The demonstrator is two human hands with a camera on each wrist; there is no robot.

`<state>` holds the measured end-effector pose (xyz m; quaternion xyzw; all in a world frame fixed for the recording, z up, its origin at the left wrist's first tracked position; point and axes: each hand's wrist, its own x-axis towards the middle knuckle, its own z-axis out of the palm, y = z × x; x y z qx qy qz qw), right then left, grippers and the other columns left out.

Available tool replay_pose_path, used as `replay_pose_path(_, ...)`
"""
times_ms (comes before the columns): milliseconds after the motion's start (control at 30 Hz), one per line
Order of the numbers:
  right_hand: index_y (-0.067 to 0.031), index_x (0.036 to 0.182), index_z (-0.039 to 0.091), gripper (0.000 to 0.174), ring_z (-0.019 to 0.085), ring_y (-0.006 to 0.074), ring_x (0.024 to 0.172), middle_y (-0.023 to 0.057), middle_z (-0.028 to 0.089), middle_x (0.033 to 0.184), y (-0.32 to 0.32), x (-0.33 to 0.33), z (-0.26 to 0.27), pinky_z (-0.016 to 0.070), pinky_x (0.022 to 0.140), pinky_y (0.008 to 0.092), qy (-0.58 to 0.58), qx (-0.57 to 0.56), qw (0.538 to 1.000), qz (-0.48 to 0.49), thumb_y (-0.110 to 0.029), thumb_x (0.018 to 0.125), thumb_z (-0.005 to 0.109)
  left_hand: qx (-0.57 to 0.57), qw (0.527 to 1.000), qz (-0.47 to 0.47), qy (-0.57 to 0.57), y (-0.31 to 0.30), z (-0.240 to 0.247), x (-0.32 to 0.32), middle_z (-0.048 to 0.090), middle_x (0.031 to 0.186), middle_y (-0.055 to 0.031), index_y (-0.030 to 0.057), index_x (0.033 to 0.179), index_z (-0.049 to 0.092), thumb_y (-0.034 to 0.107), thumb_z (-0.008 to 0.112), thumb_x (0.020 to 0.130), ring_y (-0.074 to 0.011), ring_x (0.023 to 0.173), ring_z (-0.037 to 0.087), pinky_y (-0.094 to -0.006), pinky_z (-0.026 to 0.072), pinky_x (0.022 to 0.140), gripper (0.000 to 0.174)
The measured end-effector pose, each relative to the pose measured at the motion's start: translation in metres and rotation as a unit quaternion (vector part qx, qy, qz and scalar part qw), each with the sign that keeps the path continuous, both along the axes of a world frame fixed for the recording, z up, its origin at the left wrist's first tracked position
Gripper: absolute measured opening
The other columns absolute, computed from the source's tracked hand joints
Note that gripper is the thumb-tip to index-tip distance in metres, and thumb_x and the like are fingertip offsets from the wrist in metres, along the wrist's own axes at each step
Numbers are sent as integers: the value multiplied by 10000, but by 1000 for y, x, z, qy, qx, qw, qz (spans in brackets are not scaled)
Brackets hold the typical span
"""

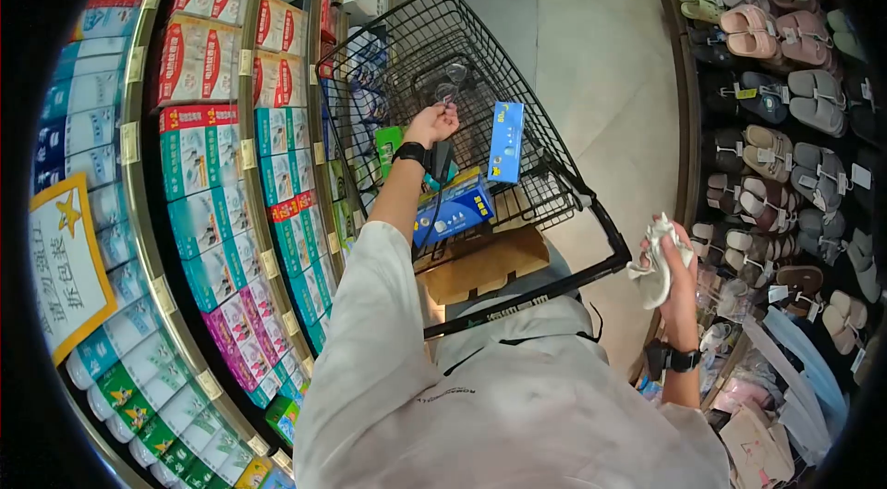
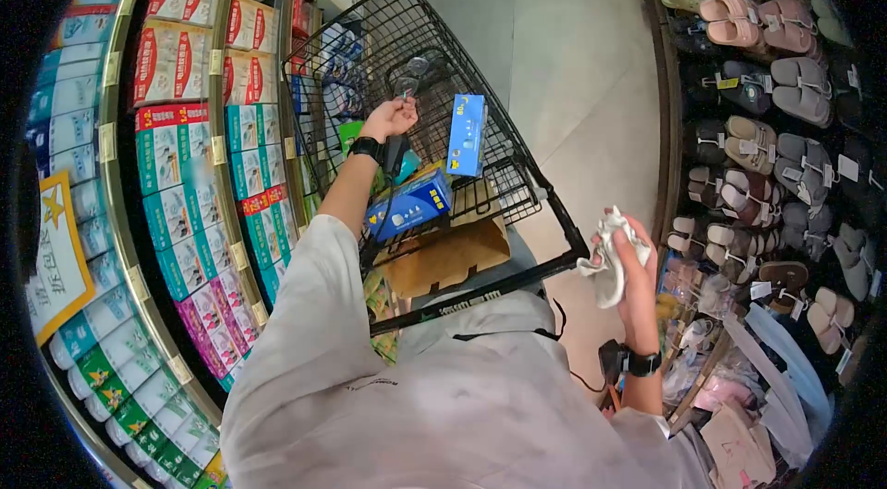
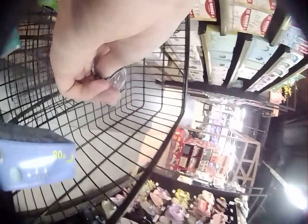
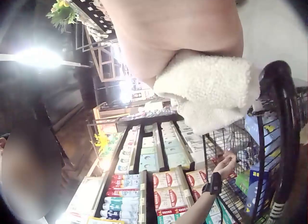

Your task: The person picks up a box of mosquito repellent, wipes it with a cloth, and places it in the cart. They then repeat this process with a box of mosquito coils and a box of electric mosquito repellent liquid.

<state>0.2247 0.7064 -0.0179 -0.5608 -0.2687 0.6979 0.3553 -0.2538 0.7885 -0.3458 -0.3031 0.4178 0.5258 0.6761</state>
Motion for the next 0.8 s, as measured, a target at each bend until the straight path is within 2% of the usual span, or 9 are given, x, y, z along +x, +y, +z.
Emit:
replay_pose_path(67, 15, 1323, 547, 384, 628, 160, 908, 103, 637, 1070, 1, 6, -2, 520, 677, 282, 2, -9, 1000, 0, -210, 1016, 599, 42, 998, -20, -30, -5, -23, -7, 562, 940, -104, 73, 1085, 447, 100, 332, 1093, -168, 679, 468, -336, 432, 656, 119)
replay_pose_path(200, 19, 1340, 515, 393, 612, 165, 936, 100, 607, 1113, 3, 8, -10, 515, 679, 291, -1, -18, 999, -42, -188, 1016, 599, -18, 1000, 10, -22, -6, -20, -2, 553, 912, -90, 34, 1080, 460, 187, 314, 1116, -156, 652, 437, -309, 412, 620, 215)
replay_pose_path(267, 17, 1339, 509, 391, 606, 169, 942, 103, 601, 1126, 6, 6, -11, 515, 676, 297, 6, -31, 999, -33, -181, 1015, 599, -4, 998, 16, -61, -13, -51, -11, 544, 904, -82, -2, 1136, 470, 216, 304, 1120, -157, 660, 442, -304, 401, 600, 274)
replay_pose_path(367, 17, 1330, 516, 378, 604, 167, 938, 100, 603, 1111, 11, -2, -13, 514, 677, 295, 9, -27, 999, -31, -177, 1015, 594, -8, 998, 34, -51, -15, -49, -12, 577, 995, -126, -29, 1205, 472, 210, 310, 1116, -178, 705, 481, -317, 441, 623, 303)
replay_pose_path(467, 16, 1328, 520, 372, 604, 162, 930, 97, 606, 1102, 14, -4, -14, 514, 679, 295, 12, -30, 999, -22, -178, 1018, 589, -94, 991, 97, -15, -12, -42, -9, 587, 1113, -192, -43, 1247, 467, 187, 322, 1103, -215, 778, 532, -329, 489, 676, 308)
replay_pose_path(533, 15, 1327, 521, 369, 604, 159, 926, 95, 609, 1096, 18, -3, -16, 513, 680, 294, 12, -25, 1000, -14, -180, 1020, 584, -44, 998, 41, 6, -14, -49, -15, 559, 1241, -259, -52, 1313, 426, 173, 315, 1084, -260, 883, 578, -354, 532, 742, 340)
replay_pose_path(667, 6, 1331, 523, 377, 603, 156, 921, 90, 612, 1089, 16, -3, -18, 512, 681, 290, 1, -31, 999, -18, -199, 1022, 588, -73, 988, -42, 127, -5, -24, -3, 580, 1259, -278, -58, 1458, 310, 165, 293, 1075, -303, 955, 638, -365, 573, 744, 443)
replay_pose_path(733, 3, 1332, 524, 381, 602, 156, 922, 88, 612, 1089, 13, -2, -18, 511, 681, 288, -6, -32, 999, -20, -206, 1021, 592, -98, 955, -133, 247, -2, -5, 6, 608, 1258, -298, -31, 1559, 143, 162, 272, 1069, -339, 990, 680, -368, 610, 738, 542)
replay_pose_path(800, -1, 1331, 526, 385, 600, 157, 908, 95, 615, 1069, 11, -1, -19, 511, 680, 285, 6, -35, 999, -18, -213, 1018, 599, -81, 944, -177, 266, -4, -7, 6, 623, 1238, -298, -24, 1569, 98, 160, 268, 1065, -346, 986, 690, -368, 618, 733, 564)
